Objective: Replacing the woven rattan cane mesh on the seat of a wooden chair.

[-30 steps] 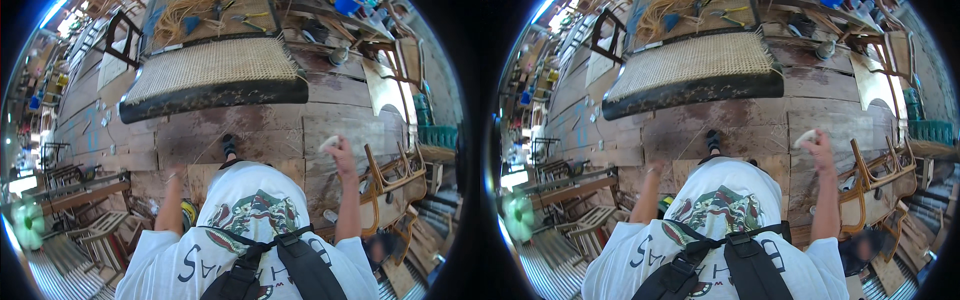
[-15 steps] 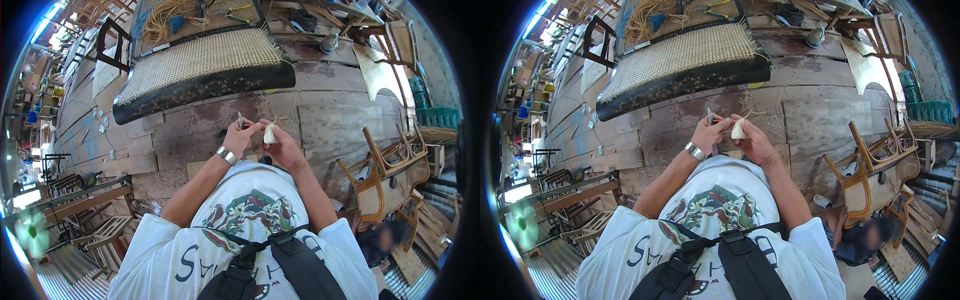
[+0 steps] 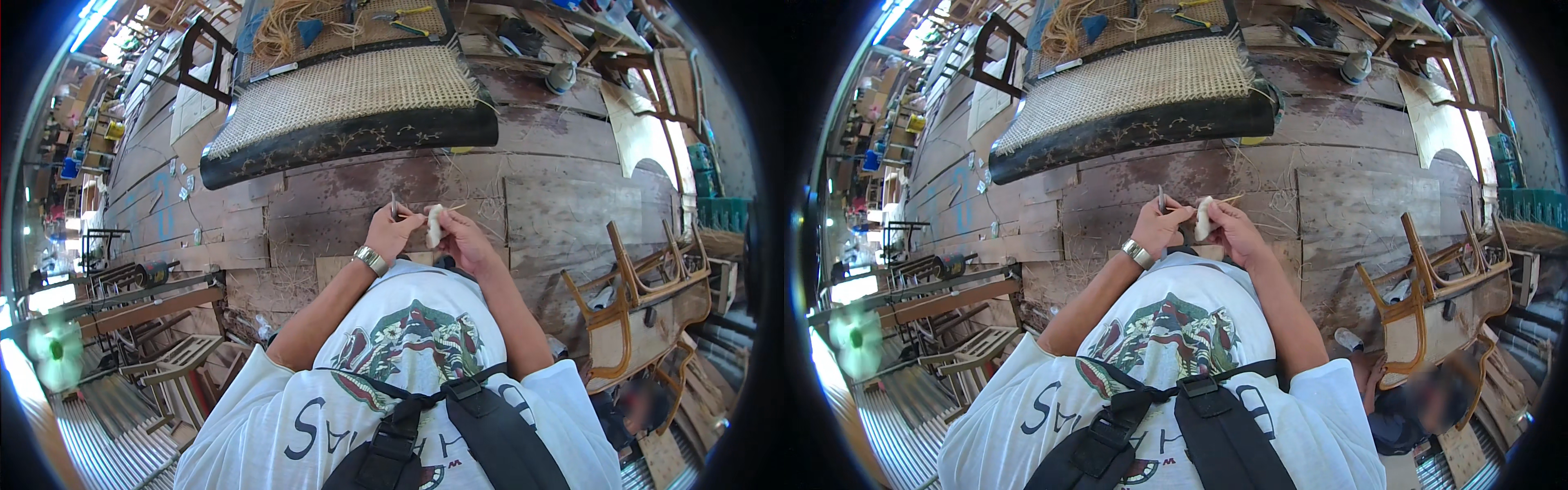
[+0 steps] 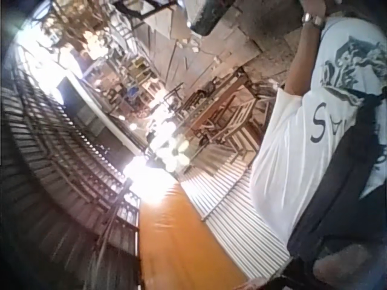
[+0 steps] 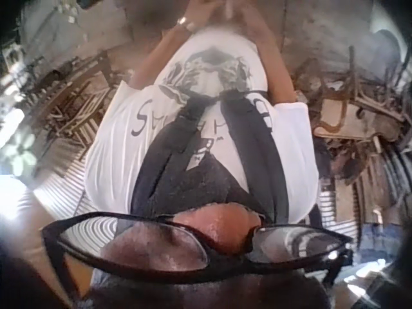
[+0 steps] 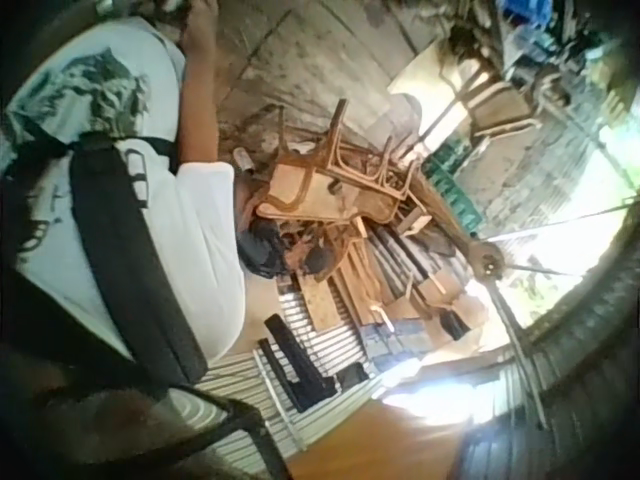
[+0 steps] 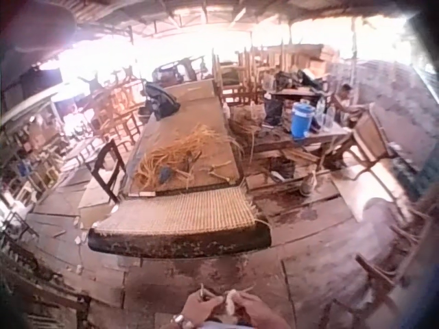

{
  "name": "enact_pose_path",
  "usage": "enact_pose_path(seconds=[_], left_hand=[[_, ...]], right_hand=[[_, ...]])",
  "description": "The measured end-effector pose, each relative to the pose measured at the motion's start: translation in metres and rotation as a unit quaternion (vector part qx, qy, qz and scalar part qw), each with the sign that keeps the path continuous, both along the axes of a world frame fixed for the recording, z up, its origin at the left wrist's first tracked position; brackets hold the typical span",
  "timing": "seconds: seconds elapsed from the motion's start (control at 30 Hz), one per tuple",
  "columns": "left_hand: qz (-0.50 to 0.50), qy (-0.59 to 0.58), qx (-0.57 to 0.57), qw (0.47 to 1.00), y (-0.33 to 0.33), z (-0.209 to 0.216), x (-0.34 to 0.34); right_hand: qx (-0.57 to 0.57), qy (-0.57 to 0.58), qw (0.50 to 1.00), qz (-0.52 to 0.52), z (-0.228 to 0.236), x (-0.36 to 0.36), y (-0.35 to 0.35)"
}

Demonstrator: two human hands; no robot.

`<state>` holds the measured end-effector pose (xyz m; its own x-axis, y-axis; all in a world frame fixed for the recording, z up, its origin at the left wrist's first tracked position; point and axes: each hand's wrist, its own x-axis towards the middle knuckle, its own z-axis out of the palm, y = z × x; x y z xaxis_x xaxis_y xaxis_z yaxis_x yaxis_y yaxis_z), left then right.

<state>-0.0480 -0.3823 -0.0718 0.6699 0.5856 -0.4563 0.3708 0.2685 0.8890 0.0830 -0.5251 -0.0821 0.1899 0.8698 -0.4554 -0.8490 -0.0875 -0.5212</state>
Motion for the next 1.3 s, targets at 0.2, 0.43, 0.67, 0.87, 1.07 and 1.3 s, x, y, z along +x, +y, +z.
enact_pose_path(seconds=[0.2,0.43,0.67,0.87,1.07,1.3], left_hand=[[-0.055,0.059,0.134,0.988,-0.003,0.001,0.011],[-0.031,0.019,0.074,0.997,0.025,0.026,-0.022],[0.126,0.078,-0.016,0.989,0.097,0.034,-0.16],[0.308,0.161,-0.043,0.937,0.234,0.018,-0.336],[0.434,0.343,0.144,0.82,0.305,0.044,-0.521],[0.503,0.664,0.183,0.522,0.292,0.107,-0.789]], right_hand=[[-0.169,-0.137,0.975,-0.034,-0.026,-0.007,0.009],[-0.253,-0.368,0.857,-0.257,-0.087,0.035,-0.019],[-0.3,-0.652,0.662,-0.217,-0.087,0.083,-0.077],[-0.335,-0.674,0.626,-0.203,-0.081,0.147,-0.089],[-0.445,-0.733,0.495,-0.137,-0.037,0.279,-0.19],[-0.517,-0.705,0.409,-0.263,0.072,0.457,-0.325]])
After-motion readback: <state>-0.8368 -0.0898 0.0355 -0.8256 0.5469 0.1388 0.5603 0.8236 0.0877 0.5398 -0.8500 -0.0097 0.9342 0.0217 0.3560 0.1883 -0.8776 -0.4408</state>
